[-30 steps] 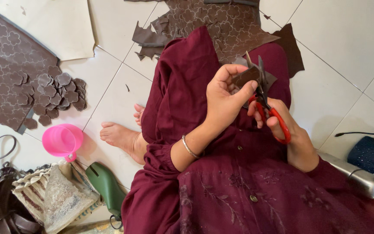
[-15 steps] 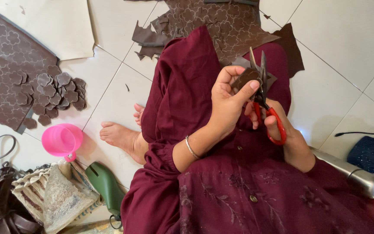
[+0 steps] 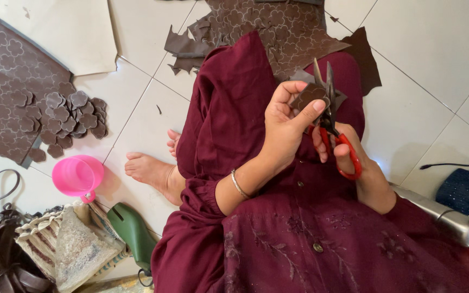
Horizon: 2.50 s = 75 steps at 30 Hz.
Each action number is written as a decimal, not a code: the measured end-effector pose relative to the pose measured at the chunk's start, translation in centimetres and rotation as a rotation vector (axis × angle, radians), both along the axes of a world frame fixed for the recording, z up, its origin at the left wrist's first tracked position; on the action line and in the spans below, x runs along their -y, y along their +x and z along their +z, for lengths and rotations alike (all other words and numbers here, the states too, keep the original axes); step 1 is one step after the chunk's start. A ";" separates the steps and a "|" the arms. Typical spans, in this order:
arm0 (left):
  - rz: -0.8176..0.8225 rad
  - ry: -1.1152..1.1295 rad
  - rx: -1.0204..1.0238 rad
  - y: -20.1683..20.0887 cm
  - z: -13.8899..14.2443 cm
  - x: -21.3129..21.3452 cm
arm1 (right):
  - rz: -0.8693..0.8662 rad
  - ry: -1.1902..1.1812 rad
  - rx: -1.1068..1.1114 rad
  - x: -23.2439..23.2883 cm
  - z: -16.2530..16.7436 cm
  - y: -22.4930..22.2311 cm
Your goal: The person sits on the floor and cuts flower-shaped pieces from brown patterned leather scraps using red-handled scissors, trimming around pre-drawn outlines. Cut flower shapes accumulate in a pile beside them as they work through the scrap pieces one at a time.
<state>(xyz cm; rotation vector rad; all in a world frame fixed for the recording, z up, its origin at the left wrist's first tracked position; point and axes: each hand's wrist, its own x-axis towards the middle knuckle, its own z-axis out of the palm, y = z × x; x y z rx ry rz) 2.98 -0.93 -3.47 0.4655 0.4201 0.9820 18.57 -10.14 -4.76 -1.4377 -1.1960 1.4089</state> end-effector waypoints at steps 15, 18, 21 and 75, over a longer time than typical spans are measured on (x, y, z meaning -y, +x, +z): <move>-0.005 0.072 -0.116 -0.4 -0.6 -0.5 | -0.041 -0.047 0.128 0.4 0.1 2.4; -0.019 0.117 -0.149 -0.8 -0.5 -0.8 | 0.051 0.078 0.154 -0.3 1.7 2.5; -0.098 0.124 -0.161 -1.4 -0.1 -0.9 | 0.141 0.101 0.237 -0.9 3.8 2.3; -0.172 0.424 -0.499 -4.5 3.8 -3.0 | 0.238 -0.001 0.284 -0.7 5.0 1.7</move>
